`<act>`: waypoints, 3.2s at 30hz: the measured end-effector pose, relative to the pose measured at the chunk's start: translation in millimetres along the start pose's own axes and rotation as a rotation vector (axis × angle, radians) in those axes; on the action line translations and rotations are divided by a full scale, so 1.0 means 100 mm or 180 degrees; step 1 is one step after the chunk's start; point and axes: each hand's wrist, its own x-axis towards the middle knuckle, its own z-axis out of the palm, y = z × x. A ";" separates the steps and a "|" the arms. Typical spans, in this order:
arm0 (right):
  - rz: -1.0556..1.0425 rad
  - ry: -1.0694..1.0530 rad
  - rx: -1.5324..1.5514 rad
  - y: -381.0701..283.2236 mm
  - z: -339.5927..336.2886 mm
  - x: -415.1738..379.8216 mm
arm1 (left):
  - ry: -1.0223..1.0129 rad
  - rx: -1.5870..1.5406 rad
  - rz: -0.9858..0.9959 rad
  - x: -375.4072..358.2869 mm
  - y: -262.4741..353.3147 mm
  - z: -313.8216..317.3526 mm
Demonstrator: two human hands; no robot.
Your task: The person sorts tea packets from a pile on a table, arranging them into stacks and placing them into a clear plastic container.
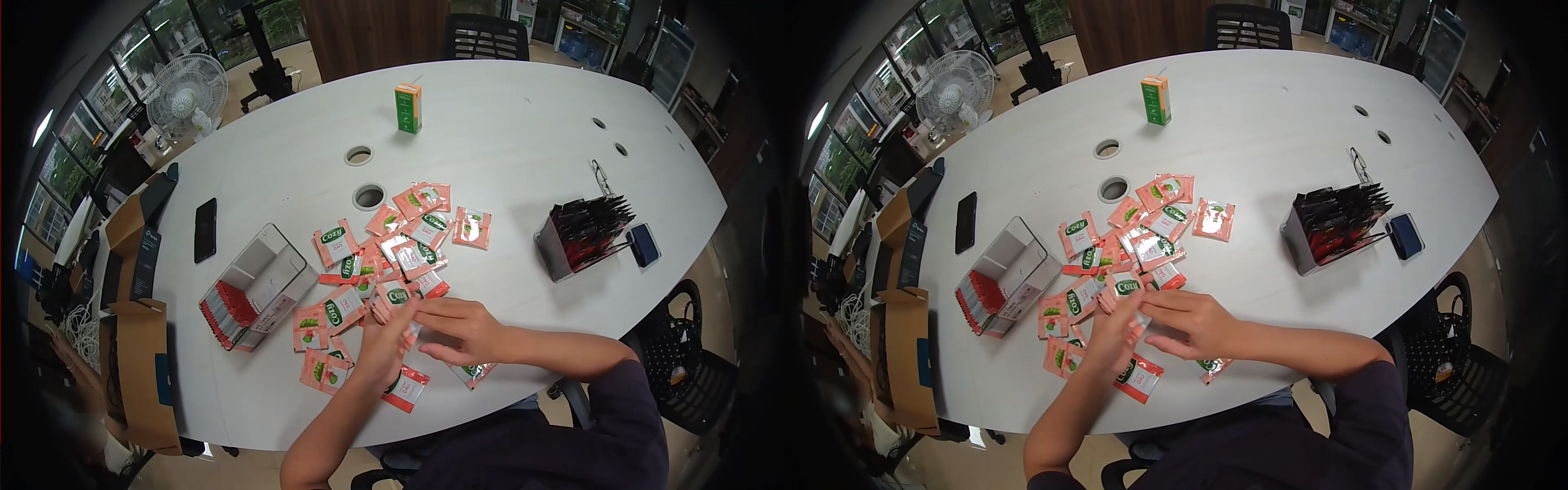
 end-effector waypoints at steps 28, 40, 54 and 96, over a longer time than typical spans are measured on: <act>0.0451 0.0212 -0.0407 0.79 0.14 0.64 | 0.0252 -0.0821 -0.0066 0.21 0.36 -0.35; -0.1913 0.0143 -0.0028 0.51 0.28 0.62 | -0.0664 -0.0947 -0.0161 0.03 0.25 -0.25; -0.1891 0.0293 0.0336 0.48 0.35 0.50 | -0.1066 -0.0968 0.0010 0.15 0.13 -0.43; -0.0391 -0.1369 -0.0677 0.00 0.05 0.76 | -0.1391 -0.0008 0.0038 0.23 0.13 -0.61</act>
